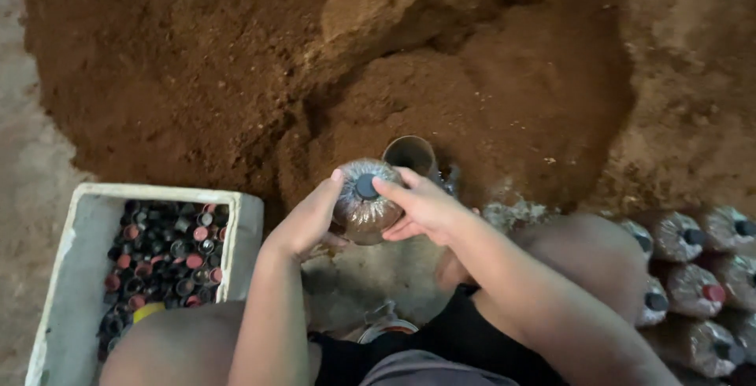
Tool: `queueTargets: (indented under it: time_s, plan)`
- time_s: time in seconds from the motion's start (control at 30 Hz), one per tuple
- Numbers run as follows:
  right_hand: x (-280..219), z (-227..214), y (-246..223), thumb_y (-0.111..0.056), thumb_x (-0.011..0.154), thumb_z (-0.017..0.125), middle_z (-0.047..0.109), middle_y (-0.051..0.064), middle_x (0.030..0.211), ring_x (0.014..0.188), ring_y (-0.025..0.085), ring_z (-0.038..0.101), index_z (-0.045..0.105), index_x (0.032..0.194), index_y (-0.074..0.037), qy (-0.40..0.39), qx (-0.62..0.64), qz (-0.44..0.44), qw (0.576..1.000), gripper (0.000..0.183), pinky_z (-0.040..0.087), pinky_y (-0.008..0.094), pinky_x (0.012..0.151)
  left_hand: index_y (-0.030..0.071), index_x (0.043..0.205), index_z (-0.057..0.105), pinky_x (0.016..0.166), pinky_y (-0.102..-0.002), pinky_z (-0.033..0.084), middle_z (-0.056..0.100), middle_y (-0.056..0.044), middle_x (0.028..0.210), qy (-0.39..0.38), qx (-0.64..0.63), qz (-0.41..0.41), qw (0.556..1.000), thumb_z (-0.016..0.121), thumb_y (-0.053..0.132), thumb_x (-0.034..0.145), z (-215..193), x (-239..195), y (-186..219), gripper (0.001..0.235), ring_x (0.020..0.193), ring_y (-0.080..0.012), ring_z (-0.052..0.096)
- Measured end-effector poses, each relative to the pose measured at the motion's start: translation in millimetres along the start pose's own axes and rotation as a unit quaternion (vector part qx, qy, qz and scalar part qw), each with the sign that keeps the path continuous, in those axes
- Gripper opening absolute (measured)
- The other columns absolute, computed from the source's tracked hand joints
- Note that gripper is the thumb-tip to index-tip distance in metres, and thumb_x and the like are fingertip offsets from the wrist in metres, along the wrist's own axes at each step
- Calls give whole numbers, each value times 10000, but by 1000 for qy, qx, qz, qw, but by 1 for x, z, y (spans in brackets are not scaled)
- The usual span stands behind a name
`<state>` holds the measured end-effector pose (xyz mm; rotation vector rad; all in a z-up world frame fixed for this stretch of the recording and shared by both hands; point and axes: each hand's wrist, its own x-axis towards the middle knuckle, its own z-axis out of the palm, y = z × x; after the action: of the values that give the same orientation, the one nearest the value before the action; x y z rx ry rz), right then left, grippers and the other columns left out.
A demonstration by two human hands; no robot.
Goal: The person scoops soil into a plastic bag using a metal cylinder, ties the bag closed, and places it on the floor. They repeat this process with multiple bags, arranging them in rows.
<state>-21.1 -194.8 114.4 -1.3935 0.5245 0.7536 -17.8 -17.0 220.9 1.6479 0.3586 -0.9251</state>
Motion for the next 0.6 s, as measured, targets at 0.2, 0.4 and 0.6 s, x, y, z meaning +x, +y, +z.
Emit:
queueTargets:
  time_s: [0.2,0.4,0.6]
  plan:
    - [-93,-43,-55,-446,899,643,587,420,1310,727,465,749,361,1596,-229,53,-21,-117,992,782,640,487,643,149,1627,302,1252,-515,250,282,-139,1679,-23,208,128,969,153,757,899,35,-36,54,960,1516,-372,310]
    - [-147,-115,-73,-379,916,629,649,289,1217,711,436,752,379,1571,-156,117,-10,-266,957,735,649,488,606,161,1628,265,1019,-465,577,600,-260,1387,-23,284,161,945,153,752,822,101,-44,114,1005,1092,-381,731]
    - [-137,-173,-64,-404,873,707,677,288,980,688,415,751,392,1568,-168,177,-31,-268,946,799,650,497,588,100,1619,251,963,-436,632,460,-303,1511,-66,213,160,962,239,734,857,151,1,125,991,1204,-410,673]
